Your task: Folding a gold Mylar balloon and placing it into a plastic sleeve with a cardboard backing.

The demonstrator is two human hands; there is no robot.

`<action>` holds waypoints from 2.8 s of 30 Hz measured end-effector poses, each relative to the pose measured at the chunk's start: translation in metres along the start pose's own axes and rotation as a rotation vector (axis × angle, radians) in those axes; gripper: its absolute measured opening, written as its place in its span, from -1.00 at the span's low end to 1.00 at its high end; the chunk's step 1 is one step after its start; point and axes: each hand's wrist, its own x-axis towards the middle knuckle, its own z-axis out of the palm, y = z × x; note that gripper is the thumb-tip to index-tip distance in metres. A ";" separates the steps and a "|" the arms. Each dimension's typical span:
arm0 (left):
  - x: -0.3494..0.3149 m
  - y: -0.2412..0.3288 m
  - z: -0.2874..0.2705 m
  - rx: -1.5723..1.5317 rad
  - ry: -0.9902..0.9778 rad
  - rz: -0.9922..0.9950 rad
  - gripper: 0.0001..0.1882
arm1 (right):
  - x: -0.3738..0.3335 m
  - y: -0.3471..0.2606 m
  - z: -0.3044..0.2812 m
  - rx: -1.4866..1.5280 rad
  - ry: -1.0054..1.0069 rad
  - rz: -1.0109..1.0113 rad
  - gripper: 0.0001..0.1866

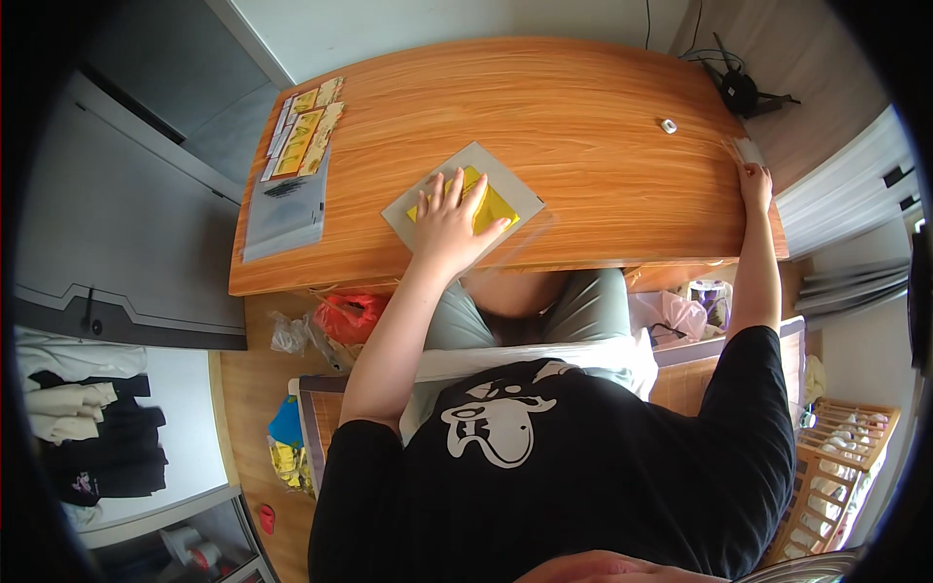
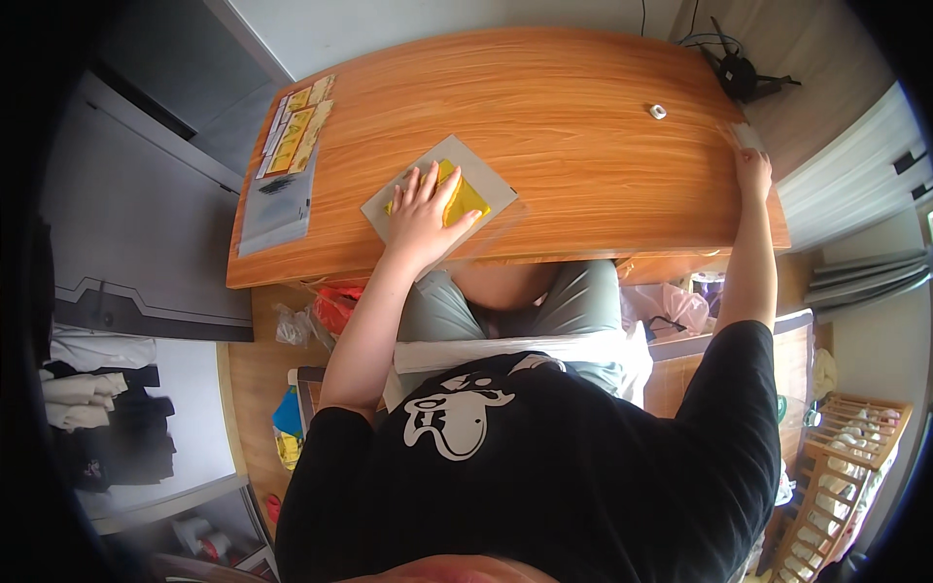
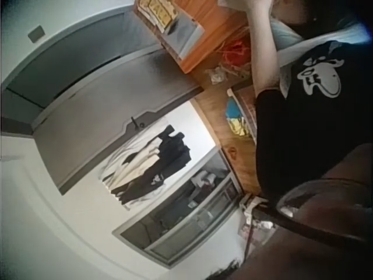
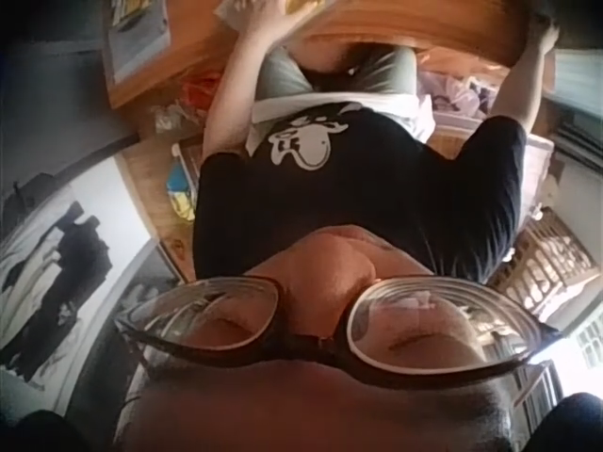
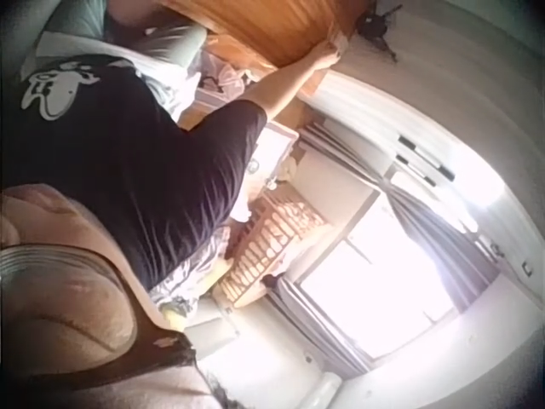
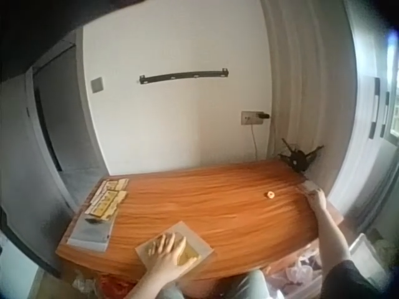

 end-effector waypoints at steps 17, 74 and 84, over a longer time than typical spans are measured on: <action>0.003 0.005 -0.002 0.042 0.023 0.023 -0.12 | -0.215 -0.283 -0.136 0.664 -0.477 -0.236 -0.87; 0.005 0.003 0.006 -0.037 0.069 0.028 -0.14 | -0.297 -0.379 -0.127 0.486 -0.332 -0.700 -0.52; 0.007 -0.005 0.014 -0.034 0.031 0.013 -0.31 | -0.307 -0.398 -0.128 0.447 -0.410 -0.890 -0.40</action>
